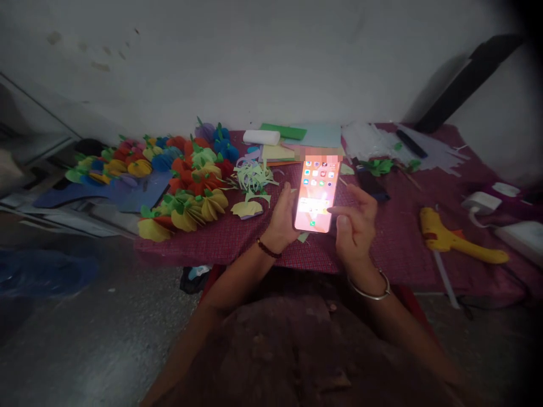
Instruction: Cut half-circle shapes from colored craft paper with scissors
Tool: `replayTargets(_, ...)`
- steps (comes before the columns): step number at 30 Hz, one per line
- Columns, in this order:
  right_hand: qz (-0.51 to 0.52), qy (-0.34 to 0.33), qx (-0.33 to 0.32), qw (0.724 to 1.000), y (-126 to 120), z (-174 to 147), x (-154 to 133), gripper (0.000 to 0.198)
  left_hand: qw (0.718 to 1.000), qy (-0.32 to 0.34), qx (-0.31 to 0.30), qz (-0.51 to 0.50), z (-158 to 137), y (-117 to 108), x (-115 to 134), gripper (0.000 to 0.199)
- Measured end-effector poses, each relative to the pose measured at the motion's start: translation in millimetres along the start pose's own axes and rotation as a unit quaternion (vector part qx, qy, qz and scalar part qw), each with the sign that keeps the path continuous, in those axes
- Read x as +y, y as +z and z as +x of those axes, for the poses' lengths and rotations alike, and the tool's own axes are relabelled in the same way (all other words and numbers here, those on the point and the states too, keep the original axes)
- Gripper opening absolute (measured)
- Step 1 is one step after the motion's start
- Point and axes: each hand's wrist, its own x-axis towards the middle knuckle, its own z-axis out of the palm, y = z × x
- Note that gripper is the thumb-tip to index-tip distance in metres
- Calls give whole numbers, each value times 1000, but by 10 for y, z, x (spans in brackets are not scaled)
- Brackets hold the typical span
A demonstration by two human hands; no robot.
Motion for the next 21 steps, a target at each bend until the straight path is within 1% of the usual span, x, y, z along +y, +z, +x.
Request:
replayTargets(5,-10,4,-3,1000,4,15,-7,22,1000,-9,-15,-4,11,5,11,63)
replayTargets(9,-23,-4,-8,1000,4,16,21,24,999,-19,-22,-17,20,-17,3,63)
replayTargets(13,-56,-6,-43,997,23,16,70,36,1000,-15,-23,-11,1,-11,-9,61)
replayTargets(16,-77,1,-58,995,45,24,90,41,1000,-7,-19,-1,-22,23,-17,60)
replayTargets(21,-86,16,-65,994,61,38,84,42,1000,-5,-6,8,-32,55,-30,58)
